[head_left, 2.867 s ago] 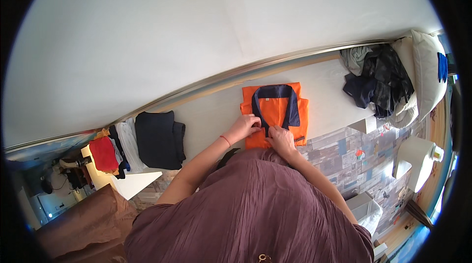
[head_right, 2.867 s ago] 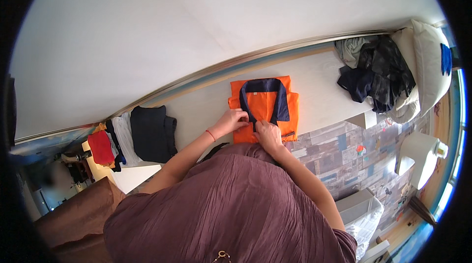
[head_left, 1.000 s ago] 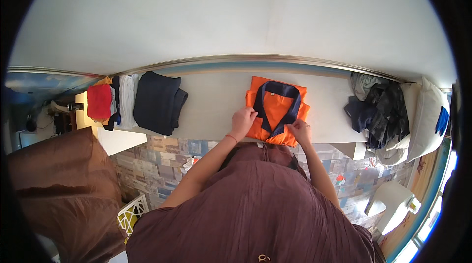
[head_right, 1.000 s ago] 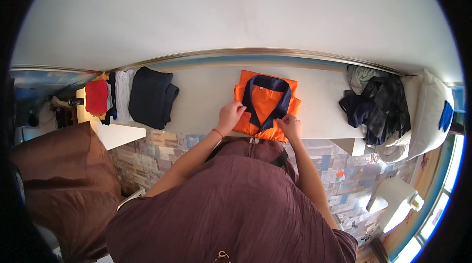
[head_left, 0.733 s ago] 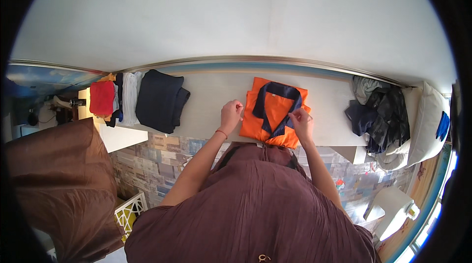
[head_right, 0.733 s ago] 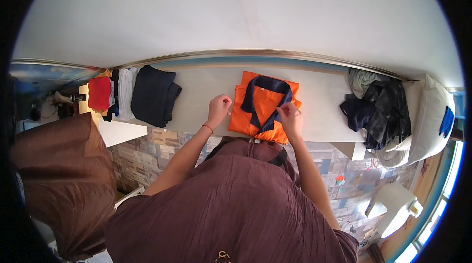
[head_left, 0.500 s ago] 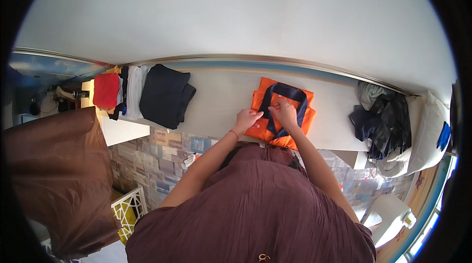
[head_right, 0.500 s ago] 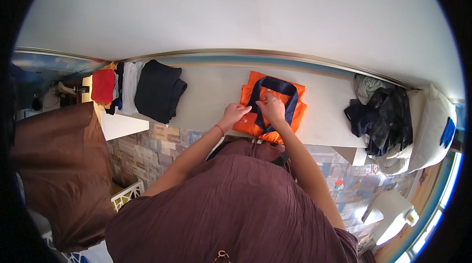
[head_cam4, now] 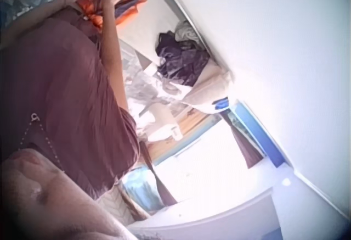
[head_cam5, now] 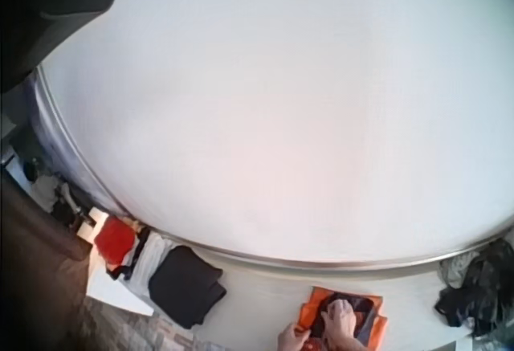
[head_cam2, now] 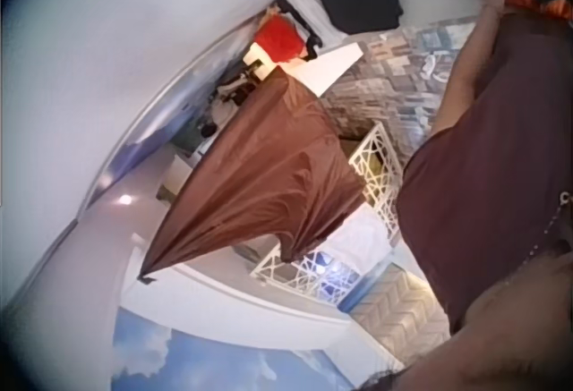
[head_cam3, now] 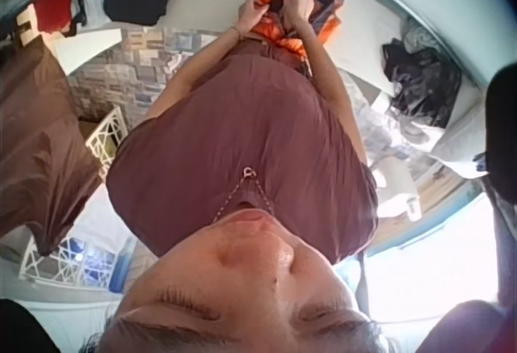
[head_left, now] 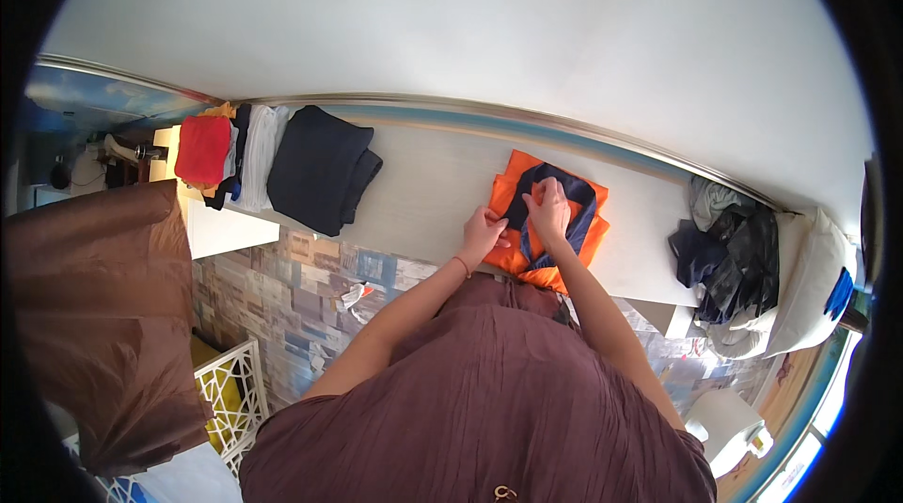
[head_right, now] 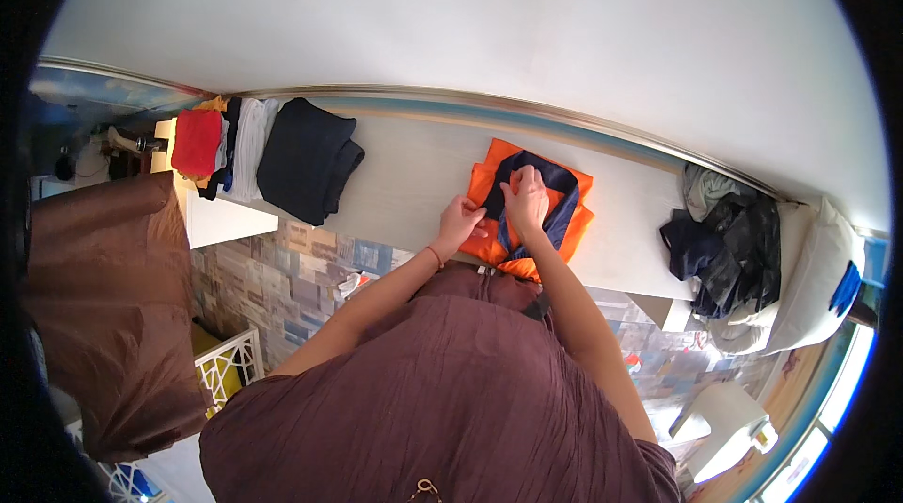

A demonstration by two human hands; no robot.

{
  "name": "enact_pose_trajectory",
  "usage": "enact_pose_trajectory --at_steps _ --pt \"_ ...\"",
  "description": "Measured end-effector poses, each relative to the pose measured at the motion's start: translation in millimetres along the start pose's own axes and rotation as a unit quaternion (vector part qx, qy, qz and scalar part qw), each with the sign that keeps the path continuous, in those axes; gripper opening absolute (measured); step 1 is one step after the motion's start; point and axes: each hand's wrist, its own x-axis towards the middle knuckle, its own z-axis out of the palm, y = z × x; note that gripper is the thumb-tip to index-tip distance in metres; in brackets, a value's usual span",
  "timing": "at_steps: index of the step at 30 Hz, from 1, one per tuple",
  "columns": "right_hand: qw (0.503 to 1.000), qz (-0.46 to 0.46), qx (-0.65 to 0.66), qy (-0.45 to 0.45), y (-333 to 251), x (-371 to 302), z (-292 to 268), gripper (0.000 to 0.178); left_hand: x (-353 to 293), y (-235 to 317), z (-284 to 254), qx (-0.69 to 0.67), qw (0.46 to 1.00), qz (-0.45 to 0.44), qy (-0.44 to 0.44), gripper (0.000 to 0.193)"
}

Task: The person folds an orange shirt, a light green patterned shirt, and a pair of dark pants on a white countertop. Each item is smoothed and folded into a compact rectangle and placed in a stack.

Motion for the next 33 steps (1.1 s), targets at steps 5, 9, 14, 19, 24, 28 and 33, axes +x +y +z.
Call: enact_pose_trajectory --at_steps 5,9,14,19,24,28,33 --pt "0.978 -0.181 -0.098 -0.032 -25.4 29.0 13.7 0.035 -6.1 -11.4 -16.6 0.259 0.906 0.276 0.191 0.043" --pt "0.942 -0.253 -0.180 -0.128 -21.7 47.8 35.7 0.029 -14.0 -23.5 -39.1 0.192 0.972 0.127 0.048 0.046" --pt "0.951 -0.136 -0.185 -0.208 -12.3 62.7 55.9 0.031 -20.7 -29.9 -50.5 0.168 0.982 0.082 0.016 0.034" --pt "0.944 -0.163 -0.246 -0.147 -11.5 58.7 53.4 0.029 -25.3 -30.3 -48.2 0.147 0.985 0.086 0.024 0.029" --pt "0.974 -0.198 -0.112 0.019 -20.5 61.1 35.4 0.019 -27.8 -19.7 -47.3 0.207 0.972 0.096 0.049 0.023" --pt "0.980 -0.129 0.005 0.149 -20.3 42.4 -22.8 0.013 -16.0 -6.4 -48.9 0.268 0.923 0.229 0.152 0.029" --pt "0.955 0.144 0.032 0.257 112.2 -29.1 -60.5 0.023 7.2 20.6 -29.2 0.349 0.915 0.174 0.101 0.055"
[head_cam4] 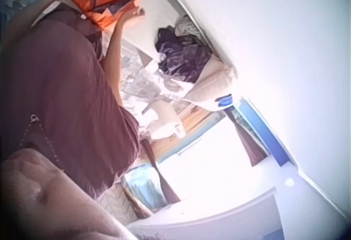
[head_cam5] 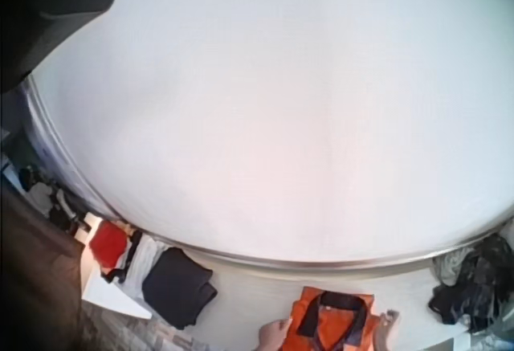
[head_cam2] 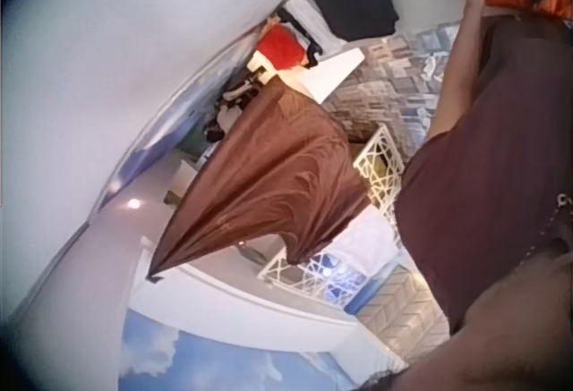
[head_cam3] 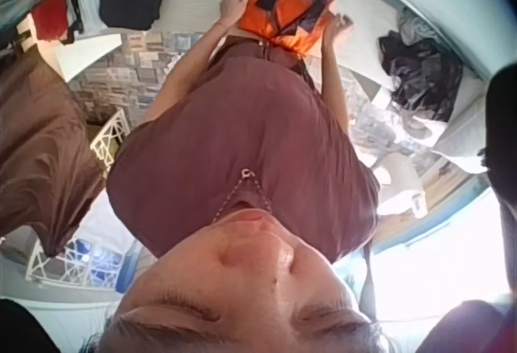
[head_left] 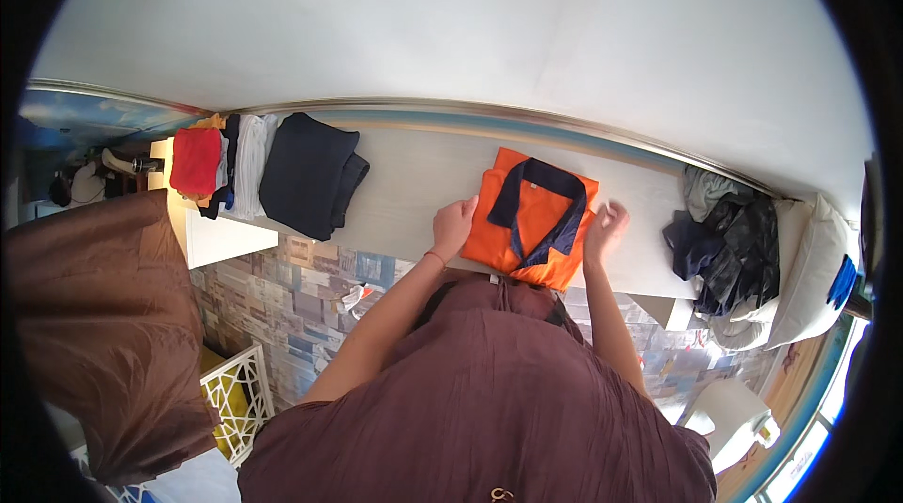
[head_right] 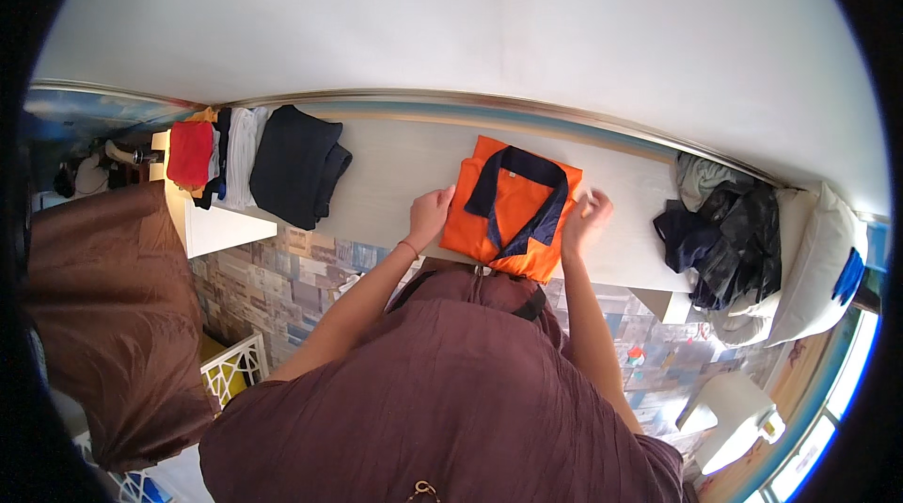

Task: The person folds an orange shirt, a light green patterned shirt, and a pair of dark pants on a white countertop. Each item is smoothed and folded into a compact rectangle and placed in a stack.

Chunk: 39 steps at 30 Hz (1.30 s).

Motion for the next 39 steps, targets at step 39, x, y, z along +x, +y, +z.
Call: enact_pose_trajectory --at_steps 39 --pt "0.792 -0.314 -0.048 -0.521 -436.2 -157.1 315.9 0.062 6.0 -224.1 -244.8 -0.612 0.699 -0.086 0.360 0.059"
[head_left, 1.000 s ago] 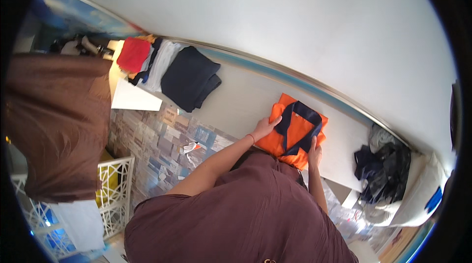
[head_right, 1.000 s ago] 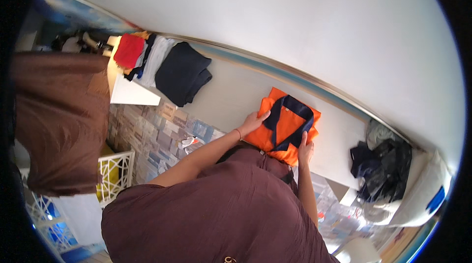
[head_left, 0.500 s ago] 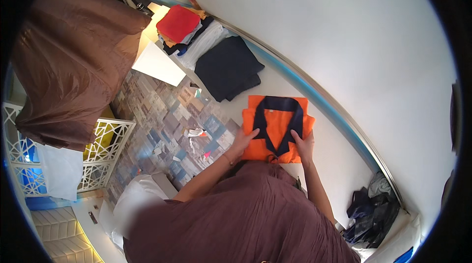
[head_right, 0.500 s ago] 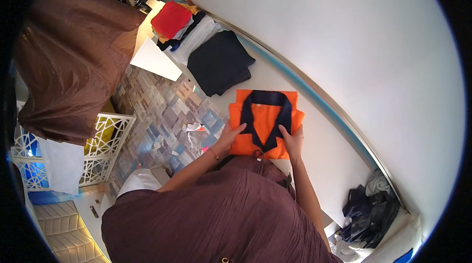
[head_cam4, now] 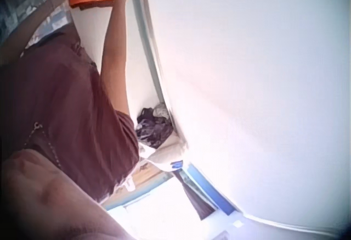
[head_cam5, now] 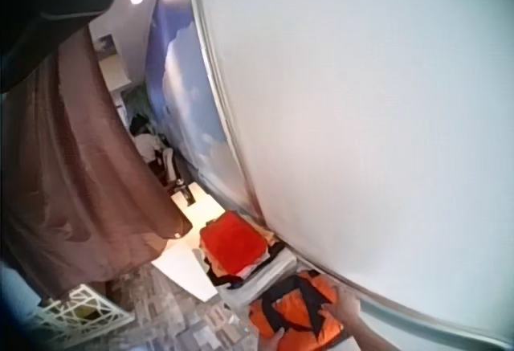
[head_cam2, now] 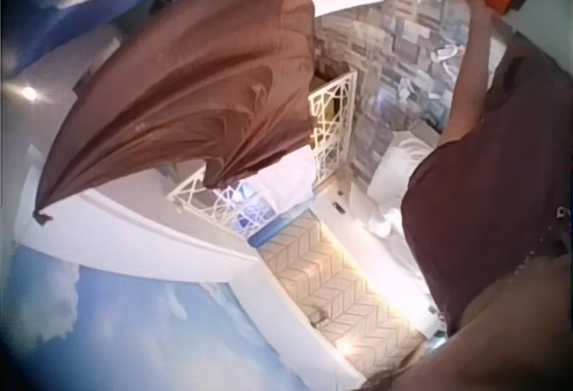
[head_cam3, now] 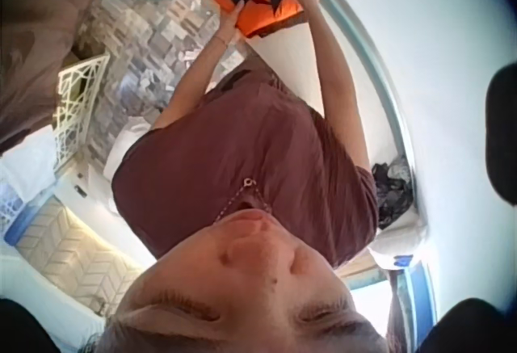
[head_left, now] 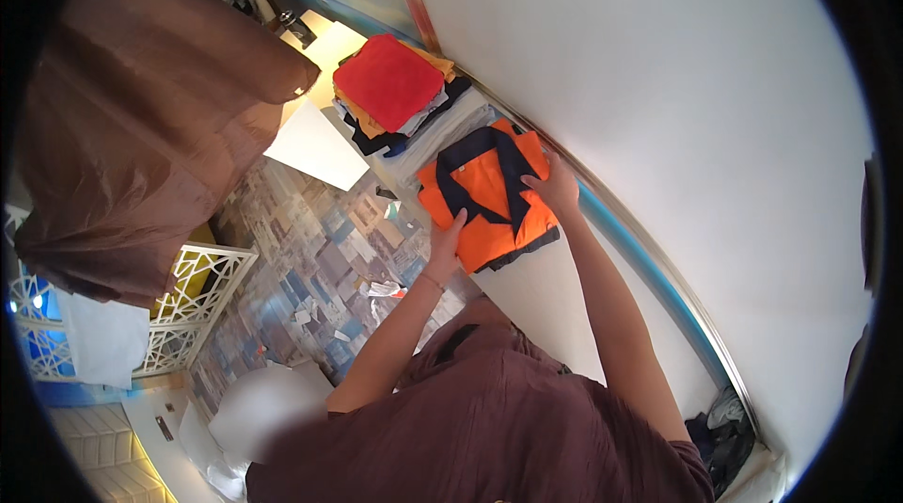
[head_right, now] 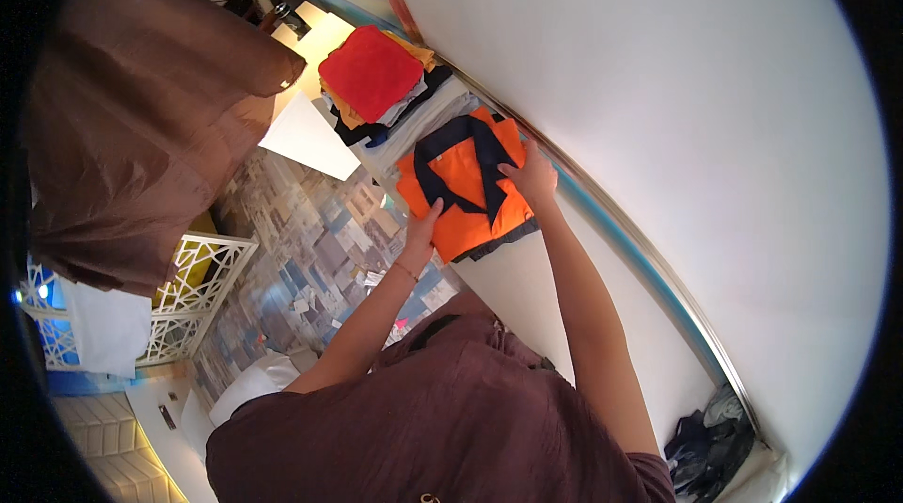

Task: The person folds an orange shirt, a light green patterned shirt, and a pair of dark pants on a white countertop. Each item is smoothed and folded into a compact rectangle and placed in a stack.

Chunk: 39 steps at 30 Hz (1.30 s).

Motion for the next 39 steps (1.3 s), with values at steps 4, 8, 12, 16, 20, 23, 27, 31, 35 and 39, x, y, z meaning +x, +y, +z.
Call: enact_pose_trajectory --at_steps 4,8,12,16,20,23,27,31,35,39 --pt "0.994 0.060 -0.087 -0.002 45.3 10.8 60.8 0.059 16.3 -26.3 -4.9 0.269 0.955 0.006 0.122 0.083" --pt "0.993 0.066 -0.053 0.082 42.1 -21.4 52.3 0.055 -3.9 -18.6 0.8 0.192 0.975 0.036 0.108 0.088" --pt "0.976 -0.001 -0.029 0.214 42.3 -50.7 43.4 0.056 -27.6 27.9 10.3 0.465 0.823 0.311 0.097 0.074" --pt "0.964 -0.011 0.003 0.264 64.5 -95.2 58.1 0.051 -24.6 49.6 57.9 0.669 0.603 0.402 -0.168 0.050" --pt "0.968 0.050 0.014 0.245 80.3 -148.0 67.9 0.045 0.1 7.7 64.8 0.750 0.511 0.357 -0.220 0.055" --pt "0.955 0.113 0.013 0.273 118.4 -197.1 51.7 0.043 -1.7 -13.0 58.1 0.743 0.492 0.409 -0.194 0.056" --pt "0.906 0.207 -0.007 0.370 188.2 -267.0 35.3 0.036 -3.6 -15.0 60.0 0.737 0.493 0.417 -0.200 0.054" --pt "0.822 0.316 -0.062 0.469 274.3 -361.8 -7.2 0.029 -29.2 -9.2 78.2 0.752 0.484 0.431 -0.125 0.048" --pt "0.698 0.432 -0.124 0.558 360.6 -460.8 -59.6 0.023 -98.6 -29.9 128.0 0.602 0.588 0.501 -0.201 0.042" --pt "0.661 0.432 -0.170 0.589 422.5 -534.8 -144.3 0.018 -171.4 -107.9 169.3 0.521 0.632 0.435 -0.374 0.035"
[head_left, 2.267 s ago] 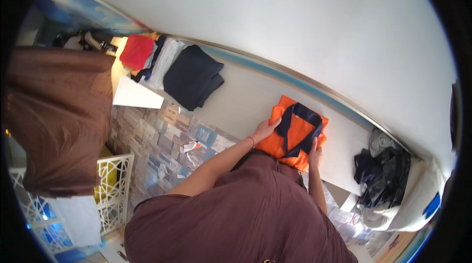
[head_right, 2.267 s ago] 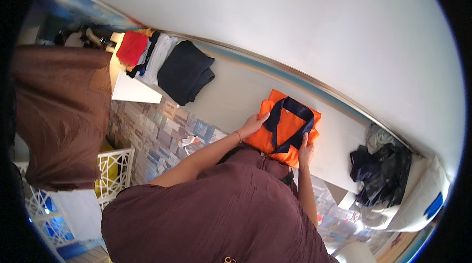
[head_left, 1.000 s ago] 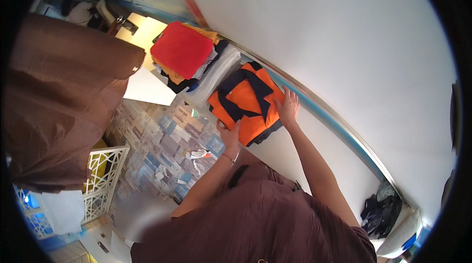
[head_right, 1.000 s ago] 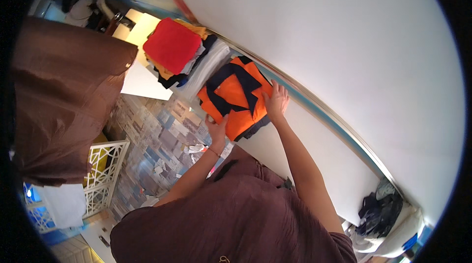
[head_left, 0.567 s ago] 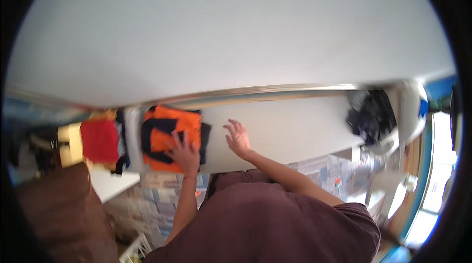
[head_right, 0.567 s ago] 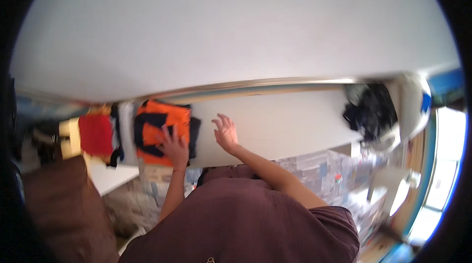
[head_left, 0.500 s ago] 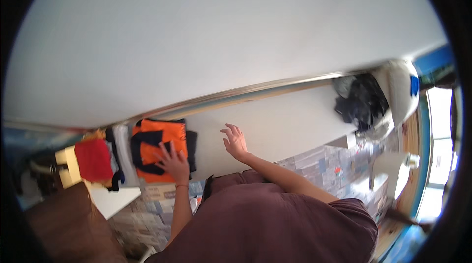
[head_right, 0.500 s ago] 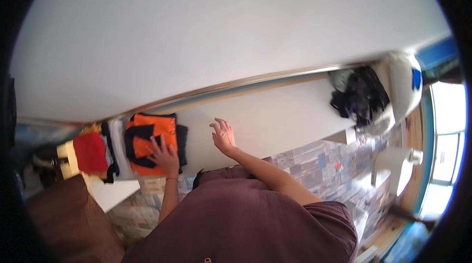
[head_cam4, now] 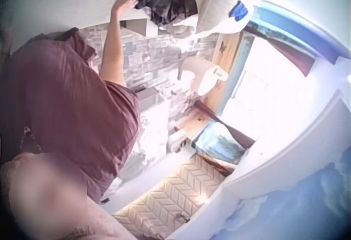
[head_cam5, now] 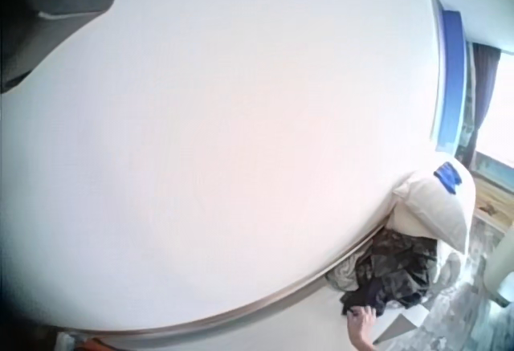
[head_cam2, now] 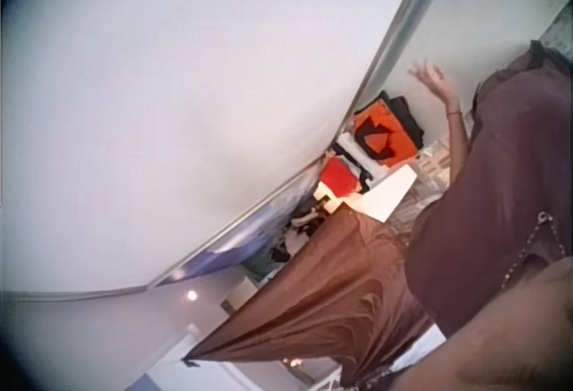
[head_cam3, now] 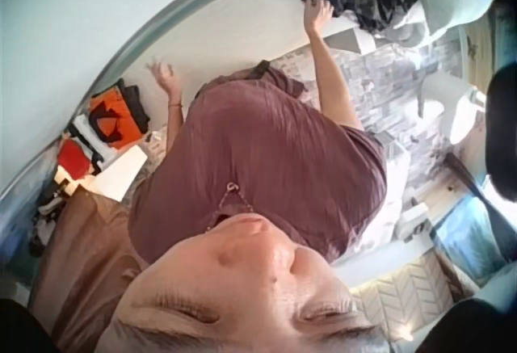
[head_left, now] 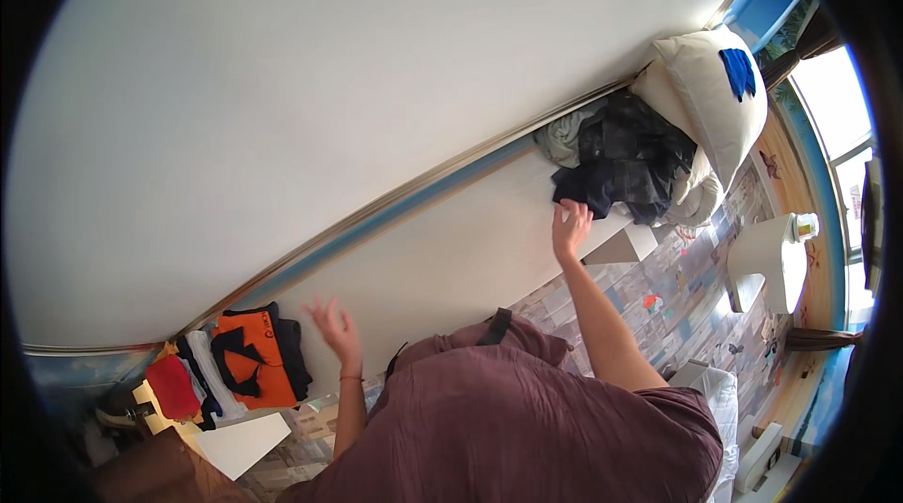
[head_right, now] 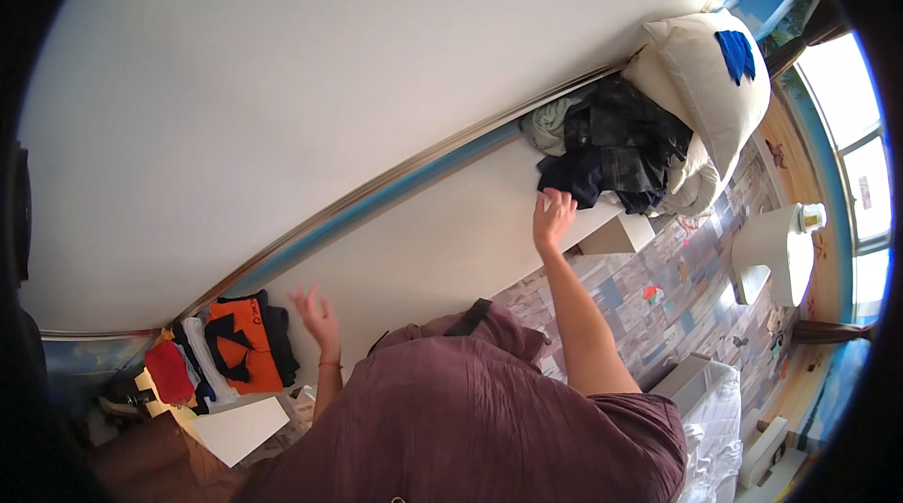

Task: The person folds an orange shirt, a light green patterned shirt, and a pair of dark pants on a white countertop. Each item is smoothed and folded into a compact rectangle and placed in a stack.

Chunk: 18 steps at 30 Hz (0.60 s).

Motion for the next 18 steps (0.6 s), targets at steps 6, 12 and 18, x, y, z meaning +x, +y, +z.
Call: enact_pose_trajectory --at_steps 6,12,18 --pt "0.986 -0.117 -0.065 -0.095 29.6 105.2 10.2 0.024 16.3 138.1 78.7 -0.184 0.953 0.110 -0.214 0.020" --pt "0.952 -0.189 -0.194 -0.146 19.8 148.1 47.7 0.024 17.6 173.6 97.2 -0.149 0.932 0.126 -0.307 0.018" --pt "0.966 -0.139 -0.004 -0.218 -8.3 108.6 74.4 0.020 34.5 181.7 93.6 -0.311 0.881 -0.083 -0.348 0.031"
